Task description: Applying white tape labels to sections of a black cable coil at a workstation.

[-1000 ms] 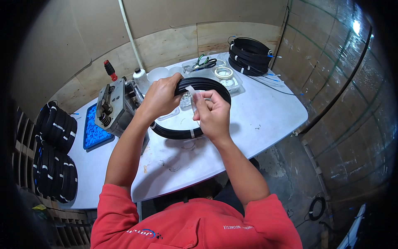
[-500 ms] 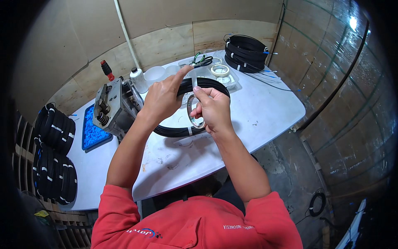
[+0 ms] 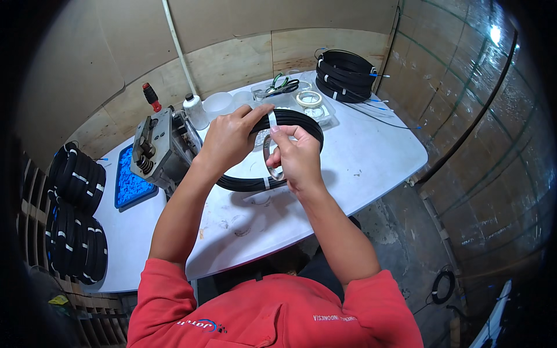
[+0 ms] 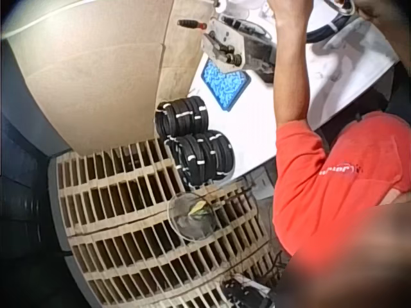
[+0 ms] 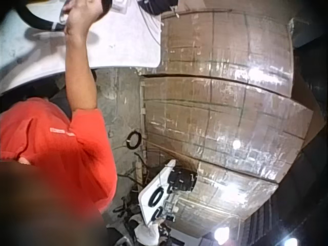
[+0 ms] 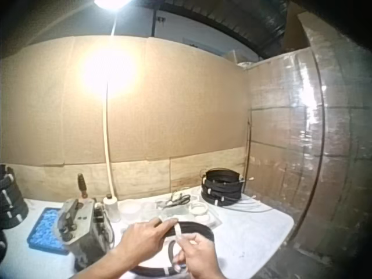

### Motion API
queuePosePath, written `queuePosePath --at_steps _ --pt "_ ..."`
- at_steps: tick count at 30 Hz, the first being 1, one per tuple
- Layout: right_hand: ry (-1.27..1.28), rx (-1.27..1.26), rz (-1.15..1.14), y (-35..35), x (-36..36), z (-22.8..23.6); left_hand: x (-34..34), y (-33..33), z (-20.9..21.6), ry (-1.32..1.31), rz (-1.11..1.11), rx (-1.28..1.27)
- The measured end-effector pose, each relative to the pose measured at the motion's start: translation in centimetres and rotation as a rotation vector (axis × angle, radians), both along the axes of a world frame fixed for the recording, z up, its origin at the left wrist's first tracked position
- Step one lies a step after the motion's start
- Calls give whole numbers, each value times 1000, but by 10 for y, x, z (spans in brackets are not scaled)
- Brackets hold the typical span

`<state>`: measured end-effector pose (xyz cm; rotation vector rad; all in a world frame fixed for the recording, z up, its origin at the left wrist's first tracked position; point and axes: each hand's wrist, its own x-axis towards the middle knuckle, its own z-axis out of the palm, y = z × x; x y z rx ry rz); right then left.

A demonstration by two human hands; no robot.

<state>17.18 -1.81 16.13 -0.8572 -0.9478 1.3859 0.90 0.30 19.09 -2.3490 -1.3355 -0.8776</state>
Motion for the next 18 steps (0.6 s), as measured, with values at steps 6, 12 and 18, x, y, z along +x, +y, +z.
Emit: queuePosePath --at_steps 6,12,18 --pt "0 24 20 -10 -4 -13 -3 -2 7 -45 -19 -87" --pt "-42 82 48 4 -4 -32 -2 -2 11 -128 -75 -169" --pt "-10 136 24 11 -14 -41 -6 3 12 -151 -65 -205"
